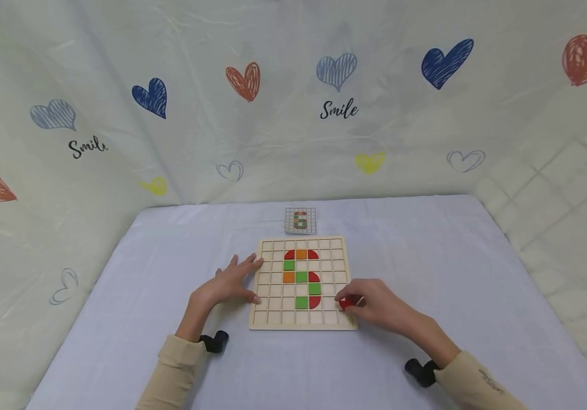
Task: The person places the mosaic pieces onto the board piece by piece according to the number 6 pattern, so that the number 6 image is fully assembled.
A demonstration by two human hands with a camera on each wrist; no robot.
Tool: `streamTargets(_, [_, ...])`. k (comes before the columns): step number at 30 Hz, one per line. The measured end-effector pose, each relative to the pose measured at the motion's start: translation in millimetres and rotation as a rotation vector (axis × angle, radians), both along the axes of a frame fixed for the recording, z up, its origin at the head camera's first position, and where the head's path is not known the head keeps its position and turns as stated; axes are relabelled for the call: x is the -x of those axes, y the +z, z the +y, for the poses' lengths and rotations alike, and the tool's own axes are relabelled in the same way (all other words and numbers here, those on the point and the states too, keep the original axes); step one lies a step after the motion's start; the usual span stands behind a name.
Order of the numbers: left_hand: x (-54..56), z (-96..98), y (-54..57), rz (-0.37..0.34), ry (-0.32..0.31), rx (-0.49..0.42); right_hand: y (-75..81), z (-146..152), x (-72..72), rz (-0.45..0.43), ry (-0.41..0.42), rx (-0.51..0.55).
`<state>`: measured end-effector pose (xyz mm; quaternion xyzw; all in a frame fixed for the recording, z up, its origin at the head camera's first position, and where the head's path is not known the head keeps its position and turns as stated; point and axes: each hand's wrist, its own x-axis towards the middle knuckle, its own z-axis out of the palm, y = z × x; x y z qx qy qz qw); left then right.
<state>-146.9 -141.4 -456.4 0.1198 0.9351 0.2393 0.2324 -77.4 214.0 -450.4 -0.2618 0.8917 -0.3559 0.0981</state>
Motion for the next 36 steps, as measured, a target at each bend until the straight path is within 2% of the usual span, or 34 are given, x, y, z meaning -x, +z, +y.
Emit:
streamTargets(10, [1.5,0.4,-0.5,-0.001,-0.008,0.008,-0.6,-25,12.2,-0.032,0.022,0.051])
streamTargets(17, [0.7,0.0,1.3,-0.004,-0.004,0.005,-4.3,-42,21.9,-0.003,0.031,0.068])
streamTargets(29, [0.9,0.8,2.2,-0.006,0.004,0.003,-8.1,-68,30.2,-0.039,0.021,0.095])
streamTargets(36, [1.1,0.1,2.1,-0.006,-0.001,0.009,-9.6,-83,36.1,-0.024,0.048,0.086])
